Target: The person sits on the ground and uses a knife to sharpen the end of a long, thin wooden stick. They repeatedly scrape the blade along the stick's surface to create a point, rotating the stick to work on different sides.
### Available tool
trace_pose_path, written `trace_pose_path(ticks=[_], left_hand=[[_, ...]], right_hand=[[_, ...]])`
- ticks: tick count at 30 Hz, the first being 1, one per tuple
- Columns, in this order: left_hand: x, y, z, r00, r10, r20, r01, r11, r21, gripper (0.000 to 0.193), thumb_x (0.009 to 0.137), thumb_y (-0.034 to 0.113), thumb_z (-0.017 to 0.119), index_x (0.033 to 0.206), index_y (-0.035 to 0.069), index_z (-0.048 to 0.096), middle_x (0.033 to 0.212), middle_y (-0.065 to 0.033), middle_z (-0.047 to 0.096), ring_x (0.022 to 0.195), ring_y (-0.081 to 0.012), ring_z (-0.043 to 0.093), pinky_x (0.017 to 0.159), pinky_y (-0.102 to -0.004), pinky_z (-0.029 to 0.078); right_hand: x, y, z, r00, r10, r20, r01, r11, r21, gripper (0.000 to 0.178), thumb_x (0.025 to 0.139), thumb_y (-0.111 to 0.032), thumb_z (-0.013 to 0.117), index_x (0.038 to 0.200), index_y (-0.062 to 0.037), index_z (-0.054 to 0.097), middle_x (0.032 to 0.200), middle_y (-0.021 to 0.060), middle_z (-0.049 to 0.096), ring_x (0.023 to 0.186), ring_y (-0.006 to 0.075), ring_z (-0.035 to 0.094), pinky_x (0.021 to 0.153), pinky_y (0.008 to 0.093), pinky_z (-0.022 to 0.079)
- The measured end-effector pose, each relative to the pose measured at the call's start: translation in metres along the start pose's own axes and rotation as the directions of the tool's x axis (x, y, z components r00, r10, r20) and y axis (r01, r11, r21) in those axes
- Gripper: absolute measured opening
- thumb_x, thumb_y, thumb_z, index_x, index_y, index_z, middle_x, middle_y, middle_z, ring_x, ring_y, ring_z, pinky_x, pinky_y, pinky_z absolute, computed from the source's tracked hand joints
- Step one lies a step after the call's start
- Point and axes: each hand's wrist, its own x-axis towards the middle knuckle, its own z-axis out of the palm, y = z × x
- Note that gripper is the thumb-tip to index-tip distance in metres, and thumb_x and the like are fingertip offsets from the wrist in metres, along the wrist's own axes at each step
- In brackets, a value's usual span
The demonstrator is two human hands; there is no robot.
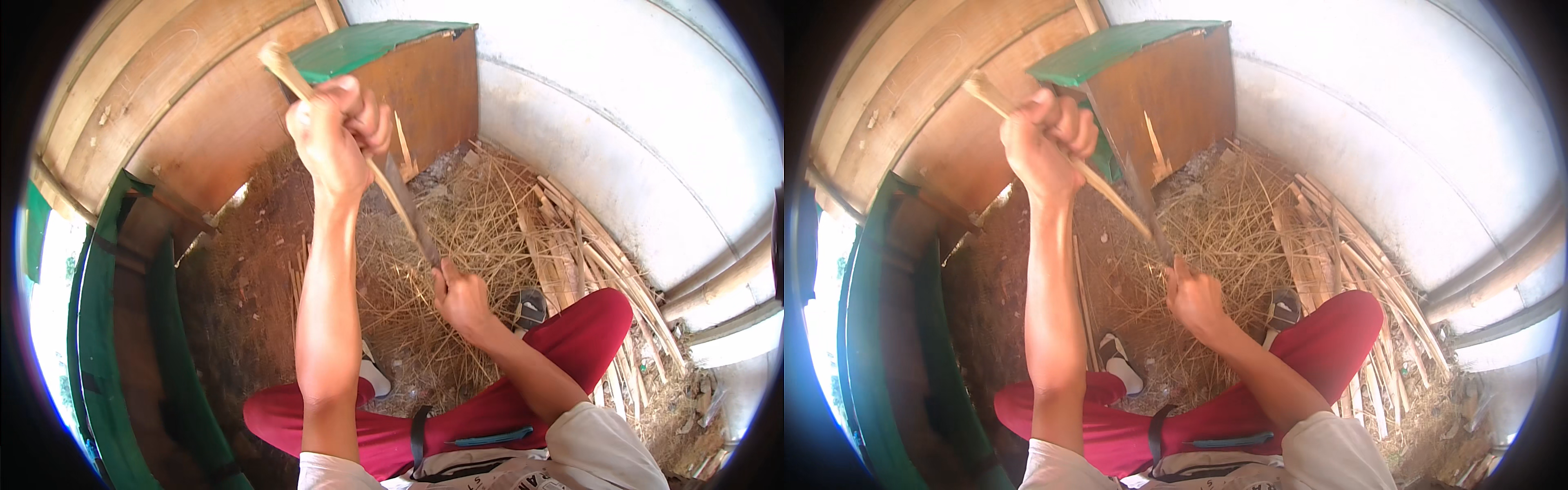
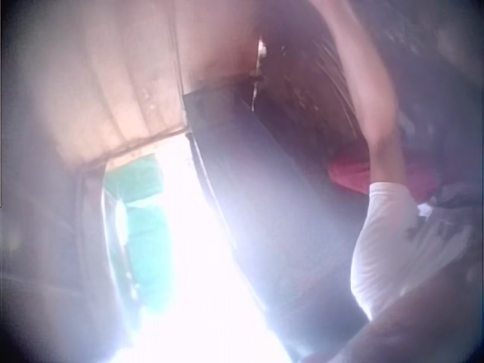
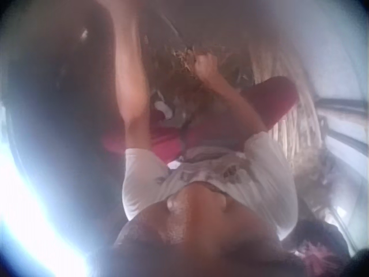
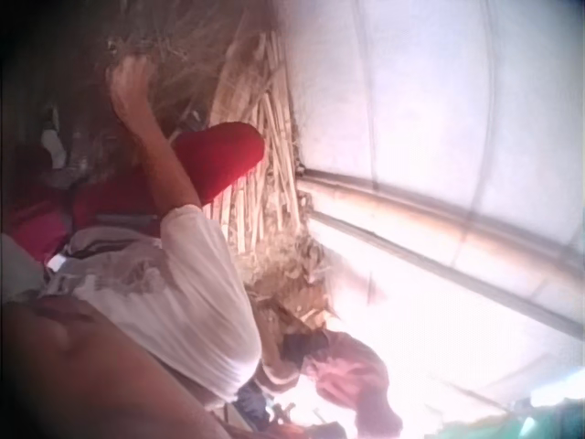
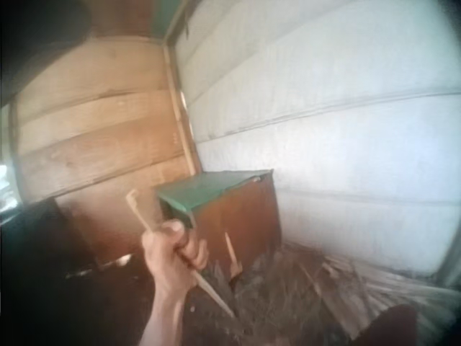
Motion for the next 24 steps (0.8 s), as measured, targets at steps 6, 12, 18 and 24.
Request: trace_pose_path(ticks=[6,12,18,24], left_hand=[[-0.007,0.005,-0.023,1.0,-0.008,-0.021,0.006,0.993,-0.12,0.042,0.093,0.018,0.047,0.057,0.014,0.025,0.048,0.0026,0.021,0.039,-0.0087,0.017,0.037,-0.0301,0.016],[0.005,-0.003,0.003,0.999,0.011,0.032,-0.01,0.999,-0.041,0.043,0.093,0.019,0.046,0.055,0.013,0.026,0.046,0.0021,0.023,0.037,-0.009,0.019,0.036,-0.0301,0.017],[0.007,0.005,-0.039,1.0,-0.01,-0.024,0.009,0.999,-0.042,0.043,0.091,0.023,0.046,0.057,0.015,0.023,0.048,0.0019,0.021,0.039,-0.0095,0.018,0.036,-0.0302,0.015],[0.005,0.007,-0.038,0.996,-0.08,-0.027,0.079,0.996,-0.036,0.042,0.09,0.023,0.047,0.059,0.015,0.021,0.051,0.0017,0.02,0.042,-0.01,0.017,0.04,-0.0302,0.014]], right_hand=[[0.037,-0.044,-0.041,0.995,0.04,-0.095,-0.022,0.982,0.19,0.017,0.09,-0.004,0.067,0.102,0.0077,0.068,0.058,0.0147,0.062,0.04,0.0202,0.057,0.036,0.0348,0.04],[-0.047,0.053,0.045,0.962,0.115,0.247,-0.076,0.984,-0.163,0.02,0.092,-0.011,0.063,0.099,0.0071,0.066,0.053,0.0134,0.06,0.038,0.0197,0.054,0.036,0.0379,0.044],[-0.028,0.044,0.033,0.937,0.252,0.242,-0.258,0.966,-0.008,0.024,0.091,-0.014,0.061,0.107,0.0042,0.062,0.057,0.0172,0.062,0.048,0.0328,0.064,0.045,0.0438,0.05],[-0.09,0.081,0.084,0.93,0.187,0.317,-0.183,0.982,-0.044,0.027,0.095,-0.016,0.061,0.104,0.0089,0.065,0.05,0.0133,0.057,0.036,0.0235,0.053,0.036,0.0384,0.042]])
